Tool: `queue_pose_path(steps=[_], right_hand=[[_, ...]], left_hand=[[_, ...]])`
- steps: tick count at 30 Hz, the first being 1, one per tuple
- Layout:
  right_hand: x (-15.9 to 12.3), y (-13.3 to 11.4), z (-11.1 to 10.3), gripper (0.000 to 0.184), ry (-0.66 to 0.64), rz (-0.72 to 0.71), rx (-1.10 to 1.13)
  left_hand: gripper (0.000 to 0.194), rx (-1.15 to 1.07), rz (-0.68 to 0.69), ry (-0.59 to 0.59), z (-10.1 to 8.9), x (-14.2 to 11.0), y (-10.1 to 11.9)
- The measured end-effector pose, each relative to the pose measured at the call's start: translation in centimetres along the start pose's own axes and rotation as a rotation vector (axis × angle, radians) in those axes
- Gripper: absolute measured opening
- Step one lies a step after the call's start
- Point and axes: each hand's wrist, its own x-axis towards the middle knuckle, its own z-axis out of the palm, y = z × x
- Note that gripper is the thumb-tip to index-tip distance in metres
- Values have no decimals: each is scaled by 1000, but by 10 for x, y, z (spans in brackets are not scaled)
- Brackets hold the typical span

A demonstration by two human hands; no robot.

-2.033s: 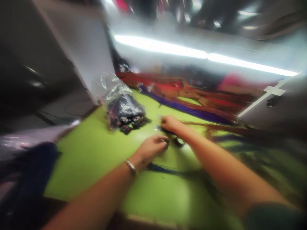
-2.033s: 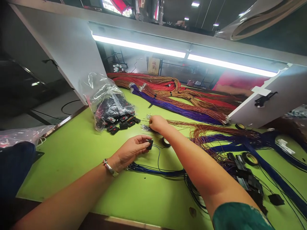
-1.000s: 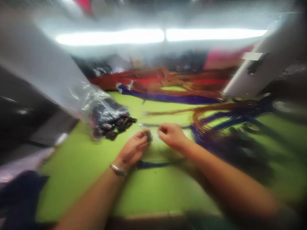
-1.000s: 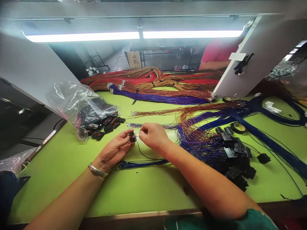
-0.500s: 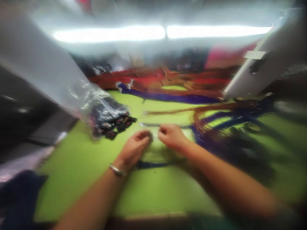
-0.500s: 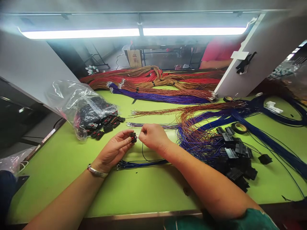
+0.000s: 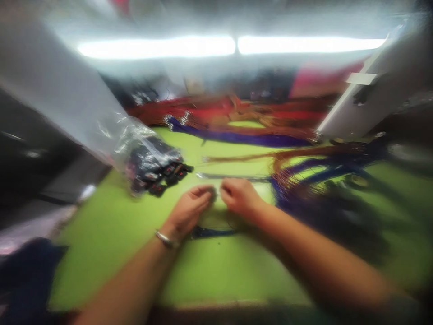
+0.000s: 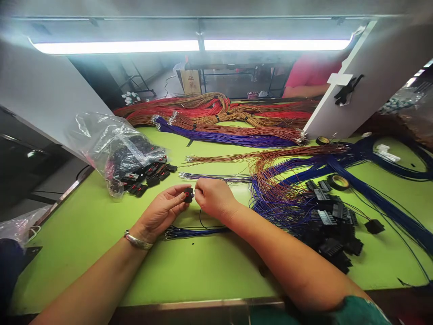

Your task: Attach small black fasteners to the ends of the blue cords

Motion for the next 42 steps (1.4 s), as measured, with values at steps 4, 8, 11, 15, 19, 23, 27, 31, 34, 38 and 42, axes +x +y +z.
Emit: queue_pose_path(steps=[4, 8, 11, 15, 19, 23, 27, 31, 34, 38, 42], right_hand=[[0, 5, 4, 16, 10, -22, 54], [-2, 4, 1, 17, 47, -176, -208], [-4, 4, -3, 16, 63, -213, -280], [-5, 6, -2, 17, 98, -203, -248], [-6, 6, 5, 16, 65, -173, -209], [-6, 2, 9, 19, 19, -123, -177], [-6, 3, 5, 17, 56, -57, 33], [-5, 6, 0, 13, 55, -21, 151], [-5, 6, 1, 14, 49, -25, 108], [-5, 4, 6, 14, 31, -16, 51], [-6, 3, 4, 14, 12, 31, 64]], left_hand=[[29, 7, -25, -4, -1, 1, 1], [23, -14, -72, -18, -1, 0, 2], [23, -21, -81, -9, -1, -1, 2], [23, -13, -74, -19, -2, -1, 2], [24, 22, -70, -47, -3, 0, 1], [25, 57, -69, -77, -3, 0, 1], [27, 51, -62, -42, -2, -1, 3], [28, 55, -63, -32, -1, -1, 3], [28, 85, -58, -48, -1, -1, 1], [28, 144, -45, -94, -2, 0, -3], [29, 140, -15, -84, 1, -2, -3]])
